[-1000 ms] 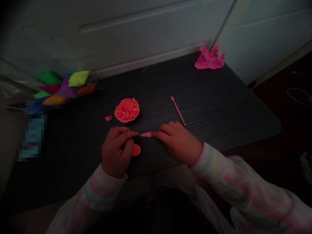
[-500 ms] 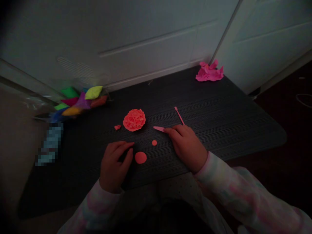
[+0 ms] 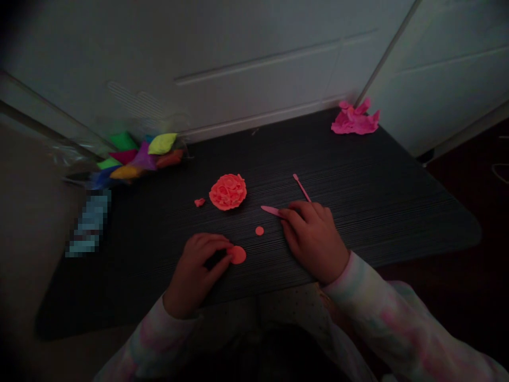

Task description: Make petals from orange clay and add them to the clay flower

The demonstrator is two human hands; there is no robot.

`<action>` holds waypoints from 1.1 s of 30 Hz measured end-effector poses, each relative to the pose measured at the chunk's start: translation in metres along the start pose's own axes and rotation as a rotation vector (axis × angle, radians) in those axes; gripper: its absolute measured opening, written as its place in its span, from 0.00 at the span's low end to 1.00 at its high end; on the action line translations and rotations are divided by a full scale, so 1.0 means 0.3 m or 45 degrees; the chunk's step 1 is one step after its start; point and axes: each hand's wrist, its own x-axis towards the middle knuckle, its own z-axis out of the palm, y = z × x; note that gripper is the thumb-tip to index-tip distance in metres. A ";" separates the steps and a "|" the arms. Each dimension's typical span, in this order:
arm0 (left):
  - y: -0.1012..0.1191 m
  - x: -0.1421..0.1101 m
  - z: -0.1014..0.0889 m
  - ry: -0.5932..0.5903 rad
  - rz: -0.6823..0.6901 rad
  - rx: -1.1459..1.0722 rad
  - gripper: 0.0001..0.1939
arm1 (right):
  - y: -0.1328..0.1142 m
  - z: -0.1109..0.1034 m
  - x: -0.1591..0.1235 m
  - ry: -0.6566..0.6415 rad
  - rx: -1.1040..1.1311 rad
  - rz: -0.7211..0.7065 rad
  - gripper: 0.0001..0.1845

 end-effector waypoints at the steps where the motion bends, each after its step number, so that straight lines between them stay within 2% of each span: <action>1: 0.004 0.002 -0.003 -0.004 -0.024 -0.061 0.05 | 0.001 -0.003 0.000 0.027 0.008 -0.001 0.11; 3: 0.014 0.005 -0.010 0.002 -0.106 -0.211 0.04 | -0.002 -0.014 -0.004 0.094 0.067 -0.009 0.09; 6: 0.029 0.008 -0.016 0.024 -0.347 -0.567 0.04 | -0.036 -0.038 -0.017 0.169 0.344 -0.006 0.10; 9: 0.041 0.008 -0.018 0.039 -0.569 -1.013 0.08 | -0.101 -0.057 -0.031 0.073 0.693 -0.121 0.14; 12: 0.051 0.002 -0.020 0.022 -0.654 -1.323 0.10 | -0.161 -0.061 -0.033 -0.013 0.872 -0.276 0.16; 16: 0.060 -0.016 -0.023 -0.002 -0.687 -1.512 0.11 | -0.192 -0.049 -0.017 0.031 0.946 -0.338 0.13; 20: 0.070 -0.038 -0.030 0.096 -0.613 -1.460 0.09 | -0.197 -0.047 -0.014 0.060 0.955 -0.315 0.14; 24: 0.084 -0.061 -0.052 0.097 -0.389 -1.292 0.14 | -0.209 -0.063 -0.021 0.089 1.020 -0.239 0.14; 28: 0.097 -0.080 -0.073 0.162 -0.169 -0.977 0.17 | -0.225 -0.082 -0.022 0.096 1.093 -0.220 0.16; 33: 0.105 -0.099 -0.076 0.246 -0.094 -0.809 0.14 | -0.240 -0.091 -0.032 0.058 1.165 -0.201 0.16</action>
